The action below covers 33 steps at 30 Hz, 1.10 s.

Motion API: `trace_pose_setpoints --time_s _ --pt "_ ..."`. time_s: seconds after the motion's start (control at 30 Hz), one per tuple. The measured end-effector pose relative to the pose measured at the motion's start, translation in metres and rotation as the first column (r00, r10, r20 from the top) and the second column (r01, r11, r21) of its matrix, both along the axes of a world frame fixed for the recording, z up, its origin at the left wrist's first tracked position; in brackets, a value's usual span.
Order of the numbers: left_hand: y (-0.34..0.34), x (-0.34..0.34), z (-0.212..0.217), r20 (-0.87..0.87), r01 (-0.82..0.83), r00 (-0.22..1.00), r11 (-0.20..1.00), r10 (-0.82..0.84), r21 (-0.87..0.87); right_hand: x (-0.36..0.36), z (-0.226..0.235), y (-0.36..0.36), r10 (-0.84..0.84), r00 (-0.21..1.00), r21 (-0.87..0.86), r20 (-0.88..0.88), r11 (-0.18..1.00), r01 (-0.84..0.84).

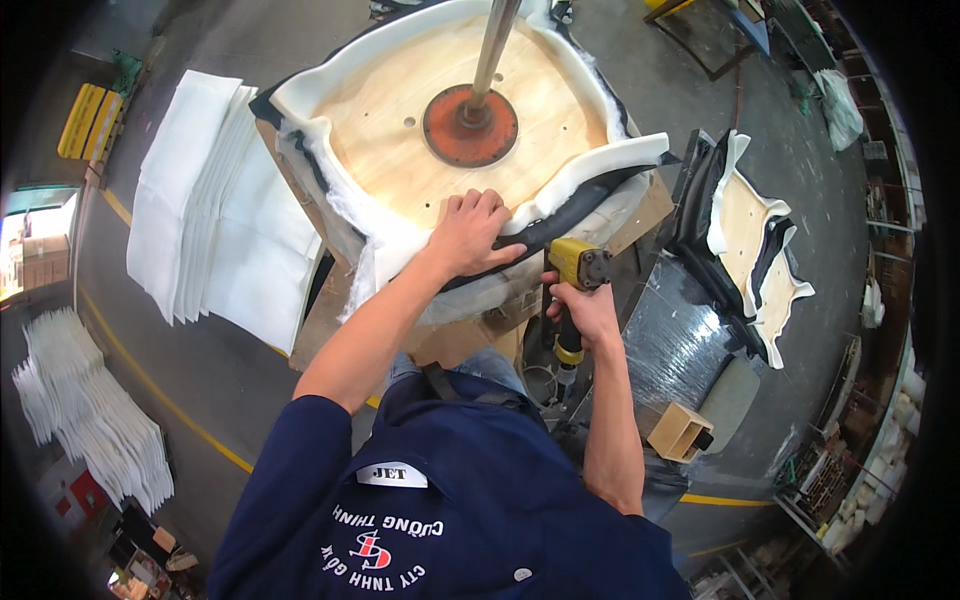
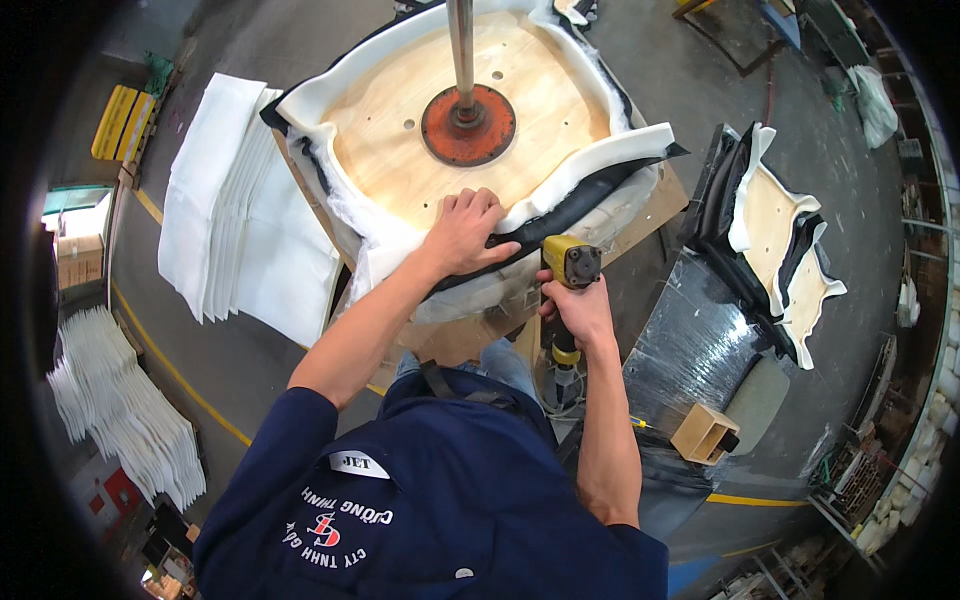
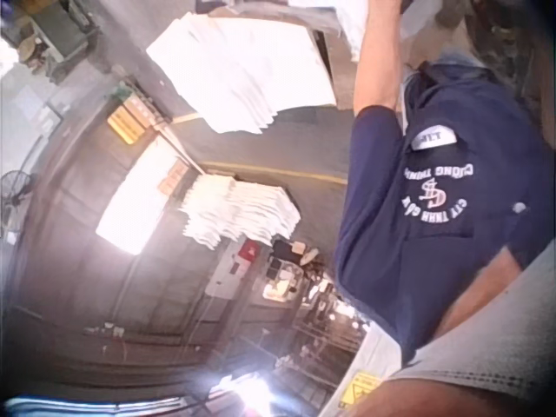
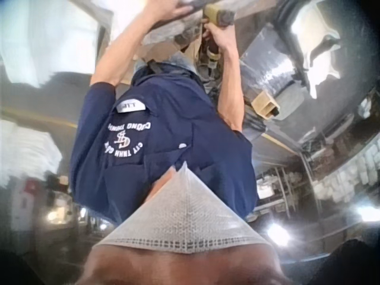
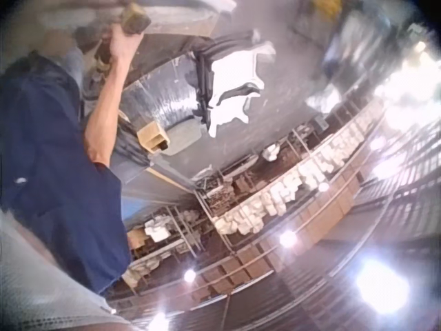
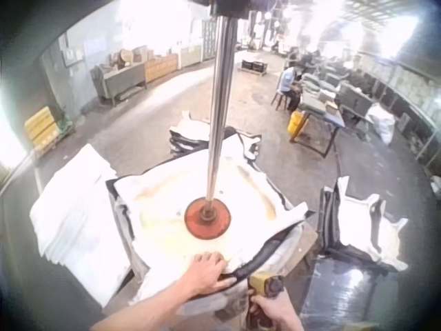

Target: The person assembles a seat cushion by placing a black fabric cover over a foam base, then adds a white fabric layer and a wooden board. They smooth the layers and use a pneumatic staple gun to secure the fabric to the wooden base.

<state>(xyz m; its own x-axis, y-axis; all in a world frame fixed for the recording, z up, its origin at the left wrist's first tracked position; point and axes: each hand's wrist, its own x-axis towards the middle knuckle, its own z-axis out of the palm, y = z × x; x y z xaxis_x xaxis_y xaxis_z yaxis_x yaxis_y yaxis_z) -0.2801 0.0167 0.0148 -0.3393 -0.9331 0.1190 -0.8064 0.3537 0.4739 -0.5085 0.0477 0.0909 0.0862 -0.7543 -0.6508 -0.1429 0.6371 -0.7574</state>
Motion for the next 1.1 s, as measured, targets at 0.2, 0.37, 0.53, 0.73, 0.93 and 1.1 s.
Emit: trace_pose_setpoints --time_s 0.2,0.37,0.53,0.73,0.93,1.1 --pt "-0.004 -0.016 -0.012 -0.023 -0.048 0.999 0.993 0.046 -0.107 0.001 0.004 -0.012 0.07 0.995 0.019 0.077 0.997 -0.072" --pt "-0.003 -0.02 -0.013 -0.11 -0.103 0.99 0.983 0.087 -0.149 0.018 0.015 -0.028 0.133 0.991 0.07 0.006 0.989 -0.133" --pt "-0.004 -0.017 -0.013 -0.133 -0.144 0.983 0.982 0.127 -0.123 0.02 0.012 -0.029 0.142 0.99 0.09 0.009 0.986 -0.142" --pt "-0.008 -0.012 -0.016 -0.159 -0.146 0.979 0.98 0.124 -0.133 0.025 0.013 -0.026 0.101 0.995 0.117 0.007 0.988 -0.101" --pt "-0.005 -0.011 -0.017 -0.128 -0.104 0.987 0.992 0.093 -0.078 0.047 0.014 -0.038 0.163 0.973 0.121 -0.164 0.982 -0.145" --pt "-0.005 -0.007 0.001 -0.145 -0.196 0.973 0.973 0.178 -0.118 0.041 0.013 -0.03 0.103 0.99 0.087 -0.098 0.992 -0.094"
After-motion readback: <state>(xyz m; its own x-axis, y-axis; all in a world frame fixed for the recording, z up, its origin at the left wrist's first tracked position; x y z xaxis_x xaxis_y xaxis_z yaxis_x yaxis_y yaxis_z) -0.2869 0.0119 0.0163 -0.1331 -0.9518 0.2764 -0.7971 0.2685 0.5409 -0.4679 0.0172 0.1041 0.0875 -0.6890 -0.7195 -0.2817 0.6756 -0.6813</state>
